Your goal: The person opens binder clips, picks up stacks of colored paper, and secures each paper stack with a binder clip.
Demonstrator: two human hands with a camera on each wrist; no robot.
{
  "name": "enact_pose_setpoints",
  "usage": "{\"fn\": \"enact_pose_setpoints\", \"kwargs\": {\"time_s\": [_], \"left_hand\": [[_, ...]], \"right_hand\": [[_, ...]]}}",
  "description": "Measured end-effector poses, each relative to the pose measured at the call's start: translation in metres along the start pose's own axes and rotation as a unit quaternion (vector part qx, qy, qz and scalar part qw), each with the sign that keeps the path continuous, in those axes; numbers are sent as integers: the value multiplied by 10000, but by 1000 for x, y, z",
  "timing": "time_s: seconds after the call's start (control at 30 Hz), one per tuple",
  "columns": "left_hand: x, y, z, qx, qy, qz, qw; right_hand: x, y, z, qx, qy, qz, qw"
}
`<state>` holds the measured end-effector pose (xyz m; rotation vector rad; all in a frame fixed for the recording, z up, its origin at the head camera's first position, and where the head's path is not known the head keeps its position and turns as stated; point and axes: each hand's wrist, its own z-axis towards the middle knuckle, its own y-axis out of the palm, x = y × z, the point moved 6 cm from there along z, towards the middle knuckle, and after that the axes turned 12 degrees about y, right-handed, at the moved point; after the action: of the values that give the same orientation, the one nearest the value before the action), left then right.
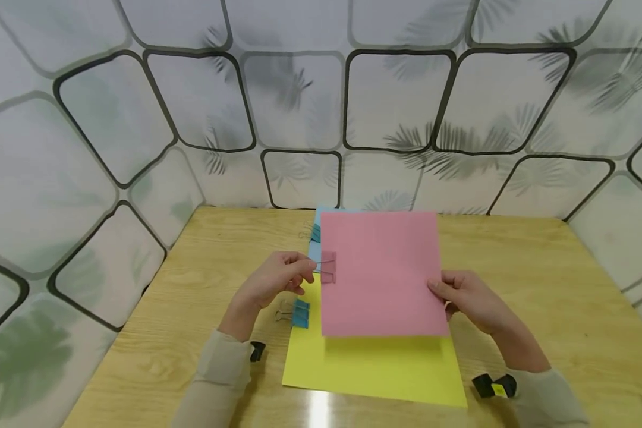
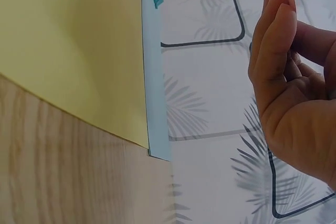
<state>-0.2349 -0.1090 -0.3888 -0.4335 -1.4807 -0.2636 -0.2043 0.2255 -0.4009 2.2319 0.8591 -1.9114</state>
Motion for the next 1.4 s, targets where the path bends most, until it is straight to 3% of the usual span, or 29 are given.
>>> {"fn": "enact_pose_setpoints", "kwargs": {"time_s": [0.17,0.53,0.77,1.2,1.4], "left_hand": [[-3,-3,1,125,-132,43,9998],[1,3,9,27,-328,314,9990],[0,9,16,54,-322,223,9992],[4,40,34,548,-67,-238,9982],[4,56,40,548,-15,-306,9980]], "right_hand": [[0,2,6,-13,58,-55,10000],[3,-7,0,-5,120,-61,9999],[-1,-19,-3,258,248,-168,9992],[12,-39,-22,767,472,-289,9955],[18,-51,-33,931,489,-314,9940]]}}
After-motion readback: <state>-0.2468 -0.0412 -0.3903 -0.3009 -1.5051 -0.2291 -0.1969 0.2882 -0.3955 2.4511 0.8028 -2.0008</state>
